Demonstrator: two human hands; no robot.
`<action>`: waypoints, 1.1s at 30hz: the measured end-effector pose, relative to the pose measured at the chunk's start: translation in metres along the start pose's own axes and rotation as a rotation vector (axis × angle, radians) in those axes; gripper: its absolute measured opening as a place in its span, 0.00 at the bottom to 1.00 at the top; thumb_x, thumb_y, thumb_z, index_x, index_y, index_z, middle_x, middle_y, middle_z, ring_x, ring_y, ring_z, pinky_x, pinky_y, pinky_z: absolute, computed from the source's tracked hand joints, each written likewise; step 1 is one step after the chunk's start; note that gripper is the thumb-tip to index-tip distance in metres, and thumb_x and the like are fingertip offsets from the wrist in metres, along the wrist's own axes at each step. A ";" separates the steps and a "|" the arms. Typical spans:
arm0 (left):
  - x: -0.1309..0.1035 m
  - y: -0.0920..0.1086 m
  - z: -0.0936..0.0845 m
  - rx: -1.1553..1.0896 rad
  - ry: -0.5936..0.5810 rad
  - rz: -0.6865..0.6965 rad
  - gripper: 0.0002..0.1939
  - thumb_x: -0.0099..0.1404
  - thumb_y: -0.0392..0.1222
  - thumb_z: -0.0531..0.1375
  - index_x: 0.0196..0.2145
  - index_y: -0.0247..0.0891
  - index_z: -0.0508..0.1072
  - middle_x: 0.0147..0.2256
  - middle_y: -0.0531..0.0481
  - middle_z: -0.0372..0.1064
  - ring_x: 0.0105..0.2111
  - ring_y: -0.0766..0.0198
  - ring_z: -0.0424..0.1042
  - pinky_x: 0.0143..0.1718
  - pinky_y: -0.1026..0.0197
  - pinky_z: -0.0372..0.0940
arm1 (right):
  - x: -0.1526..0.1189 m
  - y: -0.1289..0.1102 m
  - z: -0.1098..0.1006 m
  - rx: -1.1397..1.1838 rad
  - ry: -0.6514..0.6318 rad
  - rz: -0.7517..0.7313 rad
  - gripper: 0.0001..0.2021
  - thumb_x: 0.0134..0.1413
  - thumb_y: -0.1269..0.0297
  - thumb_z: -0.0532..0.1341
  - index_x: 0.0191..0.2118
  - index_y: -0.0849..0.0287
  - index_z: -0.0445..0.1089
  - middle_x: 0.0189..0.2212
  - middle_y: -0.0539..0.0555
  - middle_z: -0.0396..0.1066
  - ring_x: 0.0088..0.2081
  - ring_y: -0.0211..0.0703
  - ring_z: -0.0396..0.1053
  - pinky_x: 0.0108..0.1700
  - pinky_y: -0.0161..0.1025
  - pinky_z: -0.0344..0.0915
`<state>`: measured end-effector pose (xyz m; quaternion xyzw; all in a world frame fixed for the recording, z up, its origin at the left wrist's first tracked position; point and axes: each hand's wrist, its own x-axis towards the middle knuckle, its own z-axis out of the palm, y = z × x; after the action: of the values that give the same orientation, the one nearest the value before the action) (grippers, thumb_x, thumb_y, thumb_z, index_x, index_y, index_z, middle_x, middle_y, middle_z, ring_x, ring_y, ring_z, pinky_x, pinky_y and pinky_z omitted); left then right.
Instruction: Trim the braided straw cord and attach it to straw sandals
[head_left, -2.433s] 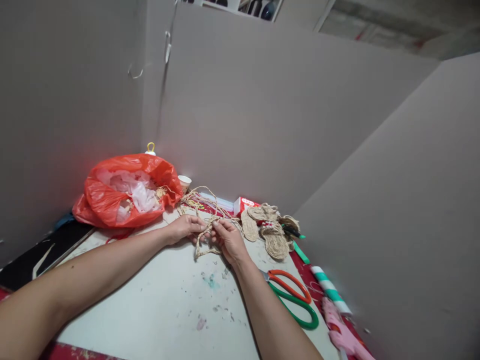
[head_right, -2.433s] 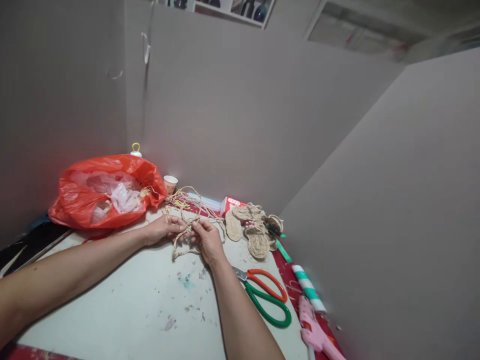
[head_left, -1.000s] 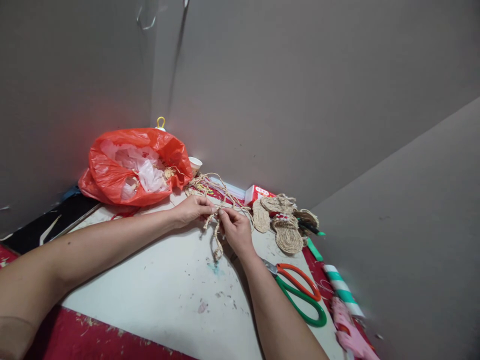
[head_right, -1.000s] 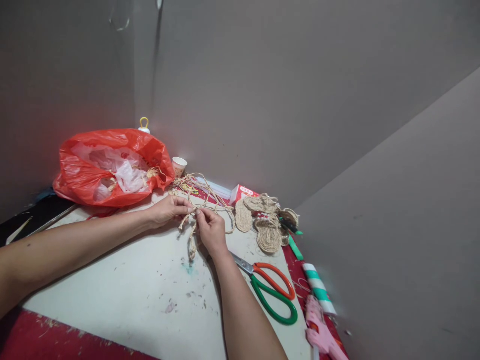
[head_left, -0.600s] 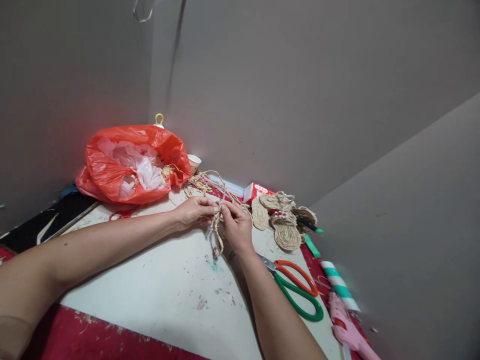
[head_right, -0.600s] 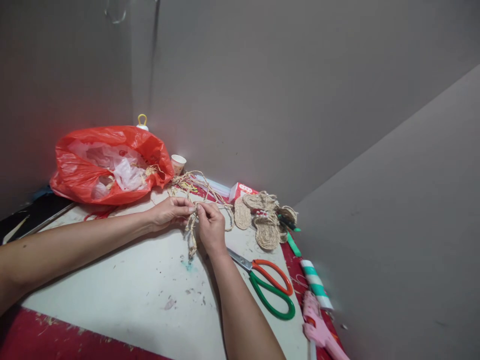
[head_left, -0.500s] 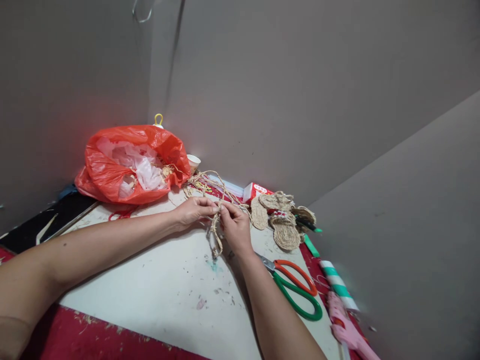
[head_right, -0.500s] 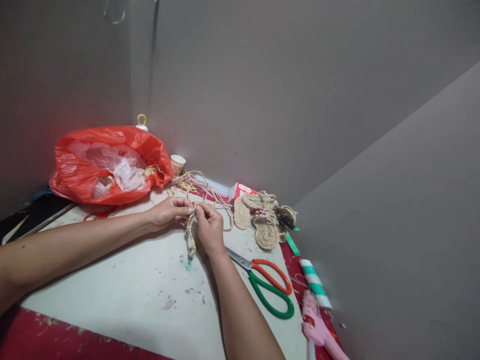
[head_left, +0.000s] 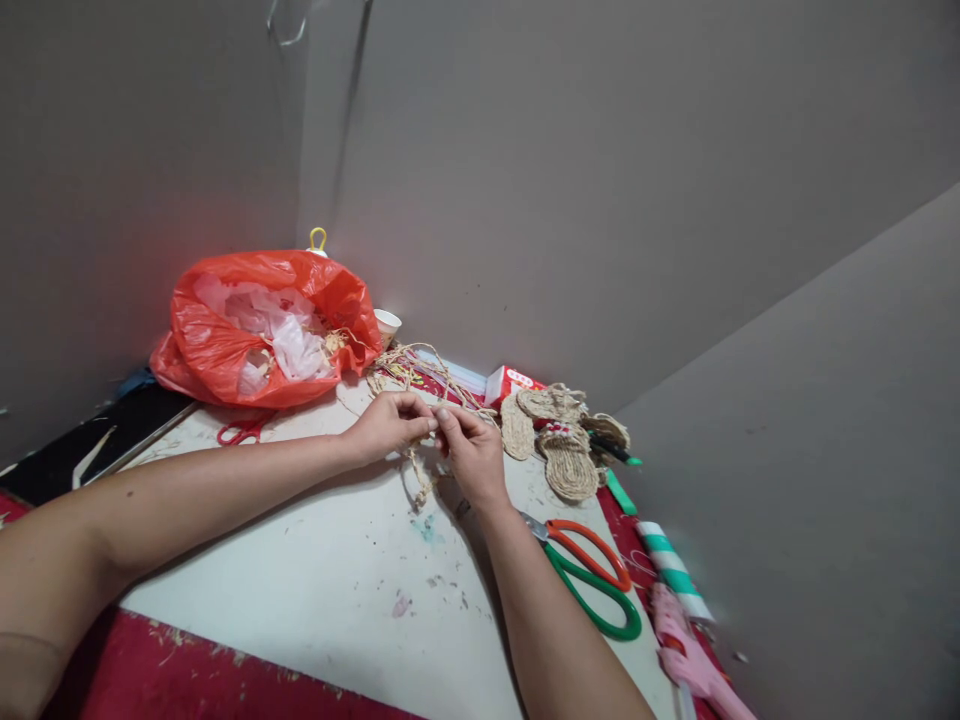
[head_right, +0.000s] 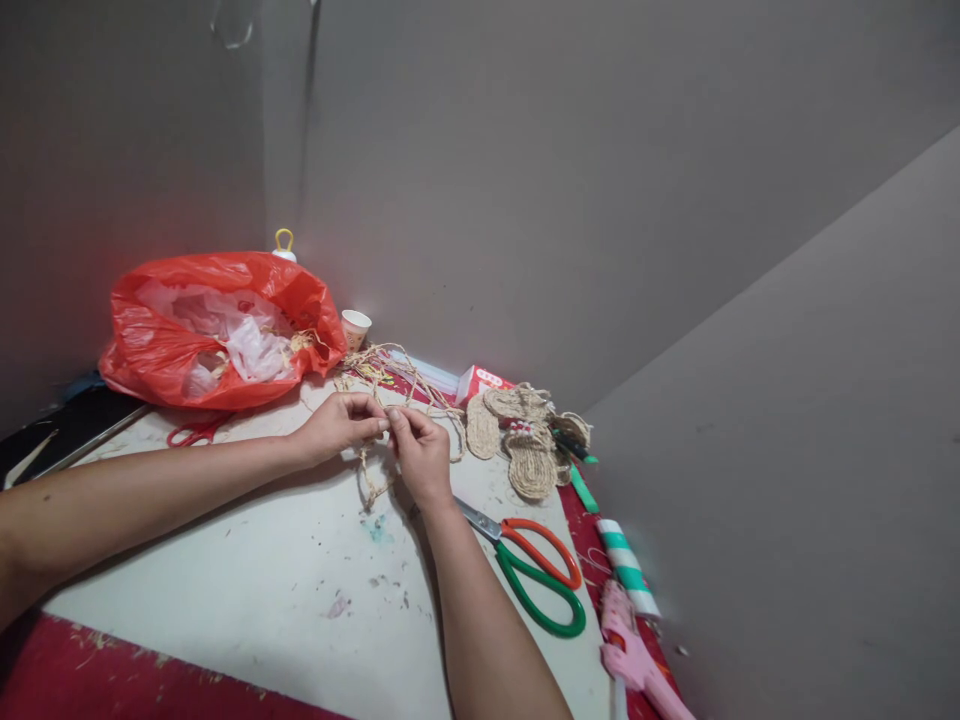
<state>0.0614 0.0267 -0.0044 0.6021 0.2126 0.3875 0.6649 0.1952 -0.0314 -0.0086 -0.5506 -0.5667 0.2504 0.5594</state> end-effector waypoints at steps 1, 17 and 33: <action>0.000 -0.001 0.001 -0.020 0.009 -0.007 0.11 0.51 0.39 0.65 0.25 0.33 0.66 0.23 0.52 0.69 0.23 0.69 0.68 0.27 0.66 0.58 | 0.000 0.000 -0.001 -0.010 0.004 -0.020 0.16 0.55 0.54 0.57 0.24 0.59 0.69 0.16 0.46 0.58 0.20 0.33 0.54 0.24 0.33 0.52; 0.001 0.007 -0.005 -0.207 -0.153 -0.266 0.16 0.48 0.44 0.68 0.30 0.33 0.68 0.20 0.57 0.64 0.13 0.78 0.54 0.14 0.70 0.47 | 0.012 -0.004 -0.008 0.576 0.066 0.233 0.14 0.44 0.52 0.65 0.30 0.58 0.68 0.18 0.42 0.52 0.16 0.27 0.45 0.17 0.29 0.45; 0.006 -0.004 -0.010 -0.153 -0.185 -0.246 0.17 0.50 0.48 0.68 0.28 0.31 0.71 0.25 0.48 0.71 0.21 0.69 0.68 0.25 0.66 0.59 | 0.012 0.010 -0.002 0.376 -0.122 0.141 0.18 0.49 0.49 0.61 0.34 0.63 0.73 0.14 0.43 0.53 0.16 0.28 0.47 0.18 0.30 0.42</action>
<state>0.0584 0.0374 -0.0092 0.5522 0.1924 0.2611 0.7681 0.2029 -0.0183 -0.0130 -0.4587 -0.5028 0.4233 0.5980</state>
